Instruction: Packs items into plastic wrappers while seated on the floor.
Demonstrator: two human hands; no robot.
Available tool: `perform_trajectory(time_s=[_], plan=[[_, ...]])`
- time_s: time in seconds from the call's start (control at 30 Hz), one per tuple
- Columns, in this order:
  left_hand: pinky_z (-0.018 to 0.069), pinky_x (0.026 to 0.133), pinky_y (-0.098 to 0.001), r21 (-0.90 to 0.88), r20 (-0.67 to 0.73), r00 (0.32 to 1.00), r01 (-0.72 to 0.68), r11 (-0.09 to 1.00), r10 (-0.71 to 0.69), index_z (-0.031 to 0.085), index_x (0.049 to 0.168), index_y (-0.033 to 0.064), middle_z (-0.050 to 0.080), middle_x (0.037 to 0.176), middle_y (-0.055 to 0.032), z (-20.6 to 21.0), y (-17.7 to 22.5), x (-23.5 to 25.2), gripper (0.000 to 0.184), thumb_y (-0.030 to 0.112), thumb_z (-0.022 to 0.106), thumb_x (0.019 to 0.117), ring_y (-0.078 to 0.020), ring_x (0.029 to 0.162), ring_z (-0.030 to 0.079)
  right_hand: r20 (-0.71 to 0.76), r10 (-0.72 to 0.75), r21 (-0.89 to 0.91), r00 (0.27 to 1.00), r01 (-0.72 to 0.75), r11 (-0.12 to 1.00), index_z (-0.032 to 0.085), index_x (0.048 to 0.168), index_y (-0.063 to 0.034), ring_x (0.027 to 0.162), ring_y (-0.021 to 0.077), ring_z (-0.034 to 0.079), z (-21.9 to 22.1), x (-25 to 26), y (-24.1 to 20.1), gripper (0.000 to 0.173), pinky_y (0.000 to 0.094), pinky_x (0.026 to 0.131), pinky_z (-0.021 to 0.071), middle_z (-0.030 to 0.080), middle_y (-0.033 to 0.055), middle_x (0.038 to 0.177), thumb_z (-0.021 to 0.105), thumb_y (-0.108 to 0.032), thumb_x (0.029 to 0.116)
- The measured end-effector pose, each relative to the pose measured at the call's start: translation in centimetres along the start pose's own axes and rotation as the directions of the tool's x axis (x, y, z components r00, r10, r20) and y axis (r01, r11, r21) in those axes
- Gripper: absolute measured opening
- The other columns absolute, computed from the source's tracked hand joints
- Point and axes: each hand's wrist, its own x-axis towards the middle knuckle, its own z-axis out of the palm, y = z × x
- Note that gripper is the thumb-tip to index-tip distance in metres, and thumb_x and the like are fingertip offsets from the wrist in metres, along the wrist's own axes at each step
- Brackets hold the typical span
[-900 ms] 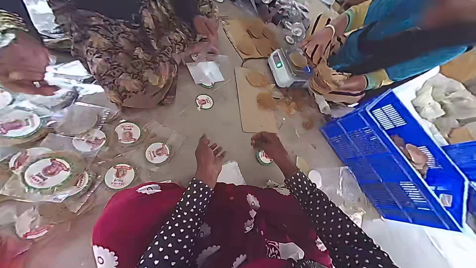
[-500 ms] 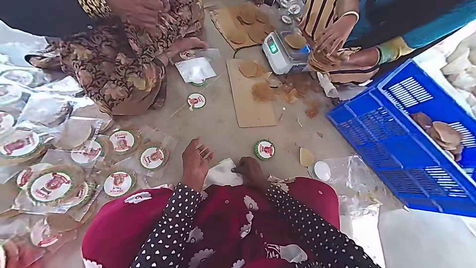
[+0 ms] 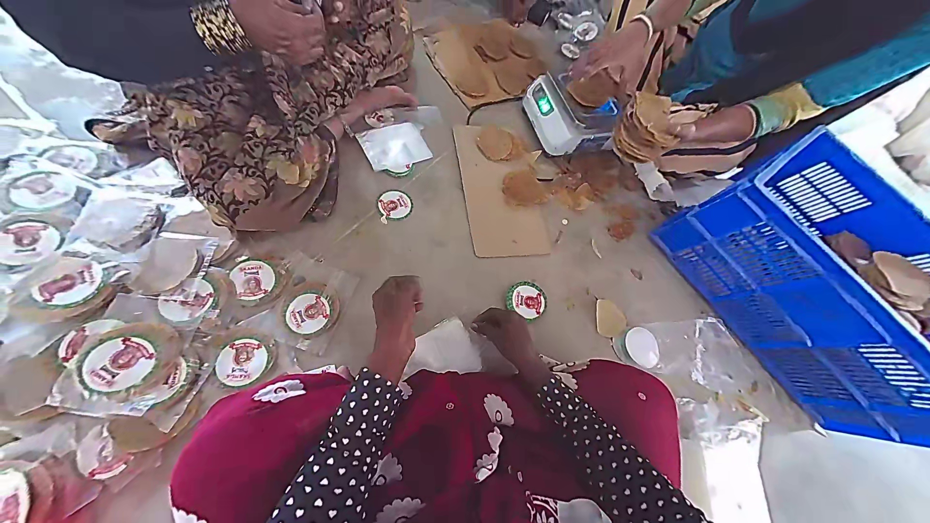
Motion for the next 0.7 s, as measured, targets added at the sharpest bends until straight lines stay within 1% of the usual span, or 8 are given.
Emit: perform_trajectory(time_s=[0.03, 0.07, 0.13, 0.2, 0.3, 0.4, 0.57, 0.7], plan=[[0.0542, 0.072, -0.0321, 0.107, 0.105, 0.993, -0.057, 0.993, 0.045, 0.062, 0.108, -0.0077, 0.063, 0.085, -0.0112, 0.1, -0.2, -0.1, 0.017, 0.007, 0.056, 0.1031, -0.0154, 0.072, 0.061, -0.031, 0.012, 0.137, 0.999, -0.007, 0.991, 0.074, 0.102, -0.0026, 0.075, 0.0114, 0.066, -0.2, 0.0, -0.3, 0.018, 0.0324, 0.074, 0.0553, 0.072, 0.0056, 0.087, 0.071, -0.019, 0.0959], [0.0564, 0.071, -0.0323, 0.221, 0.233, 0.970, -0.119, 0.968, 0.066, 0.064, 0.107, -0.0084, 0.066, 0.085, -0.0118, 0.3, -0.3, -0.2, 0.018, 0.008, 0.057, 0.1033, -0.0157, 0.071, 0.064, -0.052, 0.026, 0.282, 0.998, -0.010, 0.959, 0.072, 0.101, -0.0003, 0.069, 0.0072, 0.063, -0.3, 0.1, -0.5, 0.017, 0.0267, 0.068, 0.0535, 0.070, 0.0037, 0.082, 0.071, -0.016, 0.0956], [0.0581, 0.082, -0.0390, 0.403, 0.435, 0.897, -0.269, 0.875, 0.075, 0.067, 0.111, -0.0067, 0.070, 0.098, -0.0160, 1.1, -0.8, -0.8, 0.027, 0.018, 0.062, 0.1024, -0.0218, 0.087, 0.069, -0.052, 0.055, 0.548, 0.997, -0.017, 0.836, 0.066, 0.102, 0.0022, 0.063, 0.0065, 0.061, 0.0, 0.0, -1.0, 0.014, 0.0240, 0.059, 0.0518, 0.068, 0.0033, 0.081, 0.066, -0.011, 0.0982], [0.0553, 0.091, -0.0464, 0.492, 0.534, 0.835, -0.435, 0.754, 0.133, 0.065, 0.118, -0.0057, 0.068, 0.114, -0.0211, 1.7, -1.9, -1.2, 0.045, 0.032, 0.073, 0.0946, -0.0304, 0.103, 0.067, -0.016, 0.015, 0.706, 1.000, 0.001, 0.708, 0.060, 0.105, 0.0030, 0.068, 0.0115, 0.068, 0.3, -0.5, -1.8, 0.012, 0.0285, 0.061, 0.0591, 0.070, 0.0063, 0.085, 0.056, -0.007, 0.1023], [0.0555, 0.090, -0.0457, 0.565, 0.531, 0.829, -0.499, 0.657, 0.173, 0.064, 0.116, -0.0043, 0.067, 0.108, -0.0201, 2.1, -2.8, -1.3, 0.047, 0.031, 0.079, 0.0885, -0.0299, 0.099, 0.067, -0.008, -0.135, 0.766, 0.991, 0.093, 0.636, 0.063, 0.109, 0.0020, 0.084, 0.0158, 0.072, 1.2, -0.9, -2.1, 0.029, 0.0337, 0.077, 0.0615, 0.073, 0.0084, 0.096, 0.040, -0.017, 0.1090], [0.0547, 0.093, -0.0452, 0.650, 0.464, 0.864, -0.483, 0.588, 0.197, 0.069, 0.110, -0.0057, 0.071, 0.103, -0.0208, 2.1, -2.2, -1.6, 0.024, 0.016, 0.064, 0.0993, -0.0301, 0.099, 0.070, -0.022, -0.207, 0.757, 0.978, 0.151, 0.636, 0.063, 0.110, 0.0038, 0.090, 0.0177, 0.073, 2.1, -0.7, -2.0, 0.043, 0.0376, 0.083, 0.0627, 0.072, 0.0095, 0.099, 0.029, -0.023, 0.1112], [0.0522, 0.097, -0.0445, 0.771, 0.413, 0.903, -0.417, 0.481, 0.121, 0.070, 0.111, -0.0066, 0.072, 0.105, -0.0220, 2.2, -1.5, -1.8, 0.025, 0.007, 0.050, 0.1037, -0.0313, 0.103, 0.069, -0.024, -0.218, 0.732, 0.976, 0.165, 0.661, 0.061, 0.114, 0.0050, 0.094, 0.0176, 0.072, 2.4, -0.4, -1.8, 0.040, 0.0361, 0.086, 0.0614, 0.072, 0.0107, 0.103, 0.030, -0.021, 0.1110], [0.0540, 0.090, -0.0456, 0.791, 0.383, 0.917, -0.388, 0.473, 0.111, 0.071, 0.104, -0.0043, 0.071, 0.097, -0.0187, 2.2, -1.5, -1.9, 0.021, 0.011, 0.058, 0.1010, -0.0295, 0.094, 0.069, -0.034, -0.189, 0.744, 0.981, 0.151, 0.651, 0.059, 0.120, 0.0067, 0.093, 0.0180, 0.072, 2.3, -0.4, -2.0, 0.037, 0.0366, 0.086, 0.0617, 0.071, 0.0117, 0.104, 0.035, -0.020, 0.1110]])
